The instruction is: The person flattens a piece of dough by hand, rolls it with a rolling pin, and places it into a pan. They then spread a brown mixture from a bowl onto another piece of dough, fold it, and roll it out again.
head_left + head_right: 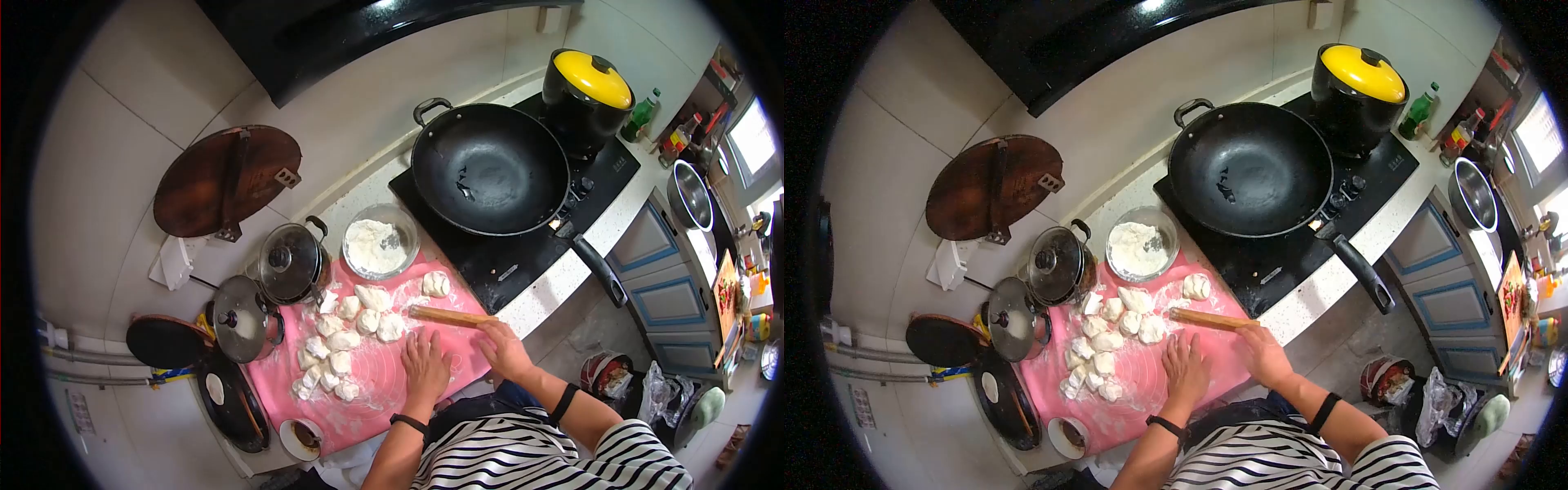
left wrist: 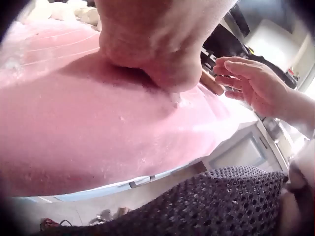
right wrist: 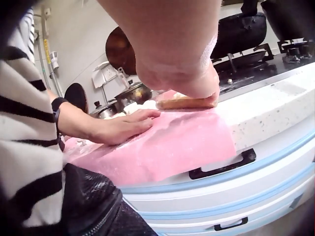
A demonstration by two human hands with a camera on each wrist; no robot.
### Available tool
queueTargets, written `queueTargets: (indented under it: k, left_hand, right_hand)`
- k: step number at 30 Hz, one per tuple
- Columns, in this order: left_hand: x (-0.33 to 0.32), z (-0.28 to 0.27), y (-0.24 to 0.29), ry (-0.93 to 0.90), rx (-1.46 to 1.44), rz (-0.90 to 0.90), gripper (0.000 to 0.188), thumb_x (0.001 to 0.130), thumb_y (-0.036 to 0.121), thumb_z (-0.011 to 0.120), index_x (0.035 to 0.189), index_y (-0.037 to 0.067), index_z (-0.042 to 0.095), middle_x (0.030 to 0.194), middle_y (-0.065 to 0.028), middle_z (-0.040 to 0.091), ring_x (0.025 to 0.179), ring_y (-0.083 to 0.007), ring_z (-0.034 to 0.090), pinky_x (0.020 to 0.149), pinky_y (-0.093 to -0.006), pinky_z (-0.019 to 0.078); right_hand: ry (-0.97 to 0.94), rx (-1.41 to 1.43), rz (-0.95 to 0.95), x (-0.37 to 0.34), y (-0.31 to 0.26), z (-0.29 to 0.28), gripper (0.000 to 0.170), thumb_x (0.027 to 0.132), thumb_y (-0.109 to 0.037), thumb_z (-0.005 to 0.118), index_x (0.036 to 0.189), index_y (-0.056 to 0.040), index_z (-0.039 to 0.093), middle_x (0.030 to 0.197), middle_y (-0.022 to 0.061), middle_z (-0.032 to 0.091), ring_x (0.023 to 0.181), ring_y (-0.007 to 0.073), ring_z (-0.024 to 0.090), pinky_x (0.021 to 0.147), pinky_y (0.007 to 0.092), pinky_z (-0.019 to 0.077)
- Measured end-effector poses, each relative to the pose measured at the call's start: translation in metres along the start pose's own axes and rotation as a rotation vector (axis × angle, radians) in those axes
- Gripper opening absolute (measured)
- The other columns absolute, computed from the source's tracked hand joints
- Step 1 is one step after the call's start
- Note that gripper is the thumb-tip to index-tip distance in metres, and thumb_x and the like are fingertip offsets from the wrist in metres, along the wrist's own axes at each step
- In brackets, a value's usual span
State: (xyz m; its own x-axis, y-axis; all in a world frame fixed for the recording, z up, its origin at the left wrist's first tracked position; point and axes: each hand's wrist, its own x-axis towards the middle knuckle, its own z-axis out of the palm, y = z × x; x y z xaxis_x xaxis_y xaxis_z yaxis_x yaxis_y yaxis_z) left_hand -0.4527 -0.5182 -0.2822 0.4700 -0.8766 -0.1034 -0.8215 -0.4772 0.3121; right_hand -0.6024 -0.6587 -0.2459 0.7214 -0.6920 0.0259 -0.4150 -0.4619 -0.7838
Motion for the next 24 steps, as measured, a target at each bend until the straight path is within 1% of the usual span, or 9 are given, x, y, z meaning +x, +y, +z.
queueTargets:
  k: [4,8,10,13,14,17,20,23,24]
  left_hand:
    - [-0.002,0.007,-0.017,-0.002,-0.13,0.044,0.05,0.091,0.024,0.065,0.135,0.004,0.052,0.152,-0.0178,0.037,0.141,-0.043,0.03,0.114,-0.0561,0.0263]
    - [-0.004,0.006,-0.036,0.059,-0.569,-0.015,0.038,0.088,0.012,0.065,0.124,0.003,0.057,0.147,-0.0178,0.043,0.135,-0.0428,0.039,0.11,-0.0489,0.0371]
    - [-0.003,-0.007,-0.032,0.055,-0.467,-0.005,0.037,0.087,0.008,0.064,0.123,0.002,0.057,0.138,-0.0184,0.05,0.129,-0.0416,0.046,0.105,-0.0475,0.0416]
    - [-0.008,-0.022,-0.013,0.094,-0.212,0.046,0.037,0.084,0.008,0.065,0.12,0.002,0.057,0.128,-0.0186,0.056,0.121,-0.0409,0.052,0.101,-0.0477,0.0446]
    - [-0.009,-0.024,-0.009,0.114,-0.108,0.072,0.038,0.083,0.008,0.066,0.119,0.002,0.057,0.125,-0.0186,0.057,0.119,-0.0409,0.053,0.1,-0.0481,0.0449]
    - [-0.013,-0.018,-0.012,0.128,-0.178,-0.01,0.041,0.082,0.006,0.064,0.122,0.002,0.056,0.124,-0.0214,0.058,0.115,-0.0412,0.055,0.099,-0.047,0.0461]
    - [-0.009,-0.015,-0.031,0.14,-0.544,-0.223,0.043,0.083,0.005,0.058,0.126,0.002,0.054,0.127,-0.0202,0.058,0.116,-0.037,0.057,0.096,-0.045,0.0478]
    - [-0.006,-0.034,-0.046,0.106,-1.683,-0.521,0.048,0.083,0.0,0.049,0.131,0.002,0.049,0.134,-0.021,0.055,0.115,-0.0308,0.058,0.092,-0.0439,0.0521]
    - [-0.008,-0.044,-0.04,0.151,-1.815,-0.489,0.049,0.085,0.004,0.045,0.133,0.001,0.046,0.139,-0.0198,0.052,0.122,-0.0302,0.055,0.101,-0.0432,0.0475]
  right_hand:
    - [-0.033,0.039,-0.18,0.009,-0.001,0.02,0.036,0.089,-0.017,0.068,0.121,-0.0024,0.062,0.119,0.0186,0.063,0.107,0.036,0.062,0.092,0.0413,0.0515]
    - [-0.231,0.27,0.001,0.019,-0.011,0.038,0.034,0.091,-0.02,0.061,0.118,-0.0006,0.063,0.118,0.0203,0.064,0.109,0.0373,0.062,0.094,0.0418,0.0491]
    - [-0.329,0.341,0.094,0.021,-0.021,0.048,0.035,0.091,-0.022,0.06,0.118,-0.0006,0.064,0.116,0.0212,0.065,0.107,0.0377,0.063,0.093,0.0422,0.05]
    - [-0.399,0.28,-0.006,0.026,-0.014,0.067,0.037,0.092,-0.024,0.062,0.122,-0.0018,0.061,0.111,0.0198,0.067,0.102,0.035,0.066,0.092,0.0415,0.0514]
    - [-0.466,0.259,0.044,0.027,-0.013,0.068,0.038,0.092,-0.027,0.061,0.121,-0.0029,0.062,0.113,0.0201,0.067,0.104,0.0354,0.065,0.093,0.0416,0.0509]
    - [-0.514,0.251,0.074,0.029,-0.006,0.071,0.041,0.092,-0.027,0.061,0.125,-0.0024,0.061,0.115,0.0189,0.068,0.106,0.0349,0.065,0.095,0.0413,0.0506]
    - [-0.532,0.301,0.097,0.033,-0.002,0.069,0.049,0.093,-0.03,0.062,0.131,0.0,0.056,0.119,0.0187,0.067,0.108,0.0337,0.065,0.096,0.0396,0.0505]
    - [-0.649,0.34,0.194,0.047,-0.016,0.063,0.057,0.094,-0.035,0.065,0.136,0.0005,0.051,0.123,0.0148,0.066,0.113,0.029,0.064,0.097,0.0387,0.0501]
    - [-0.701,0.507,0.293,0.052,-0.024,0.062,0.056,0.093,-0.035,0.066,0.135,-0.0004,0.052,0.121,0.0129,0.066,0.109,0.0261,0.064,0.092,0.0371,0.0508]
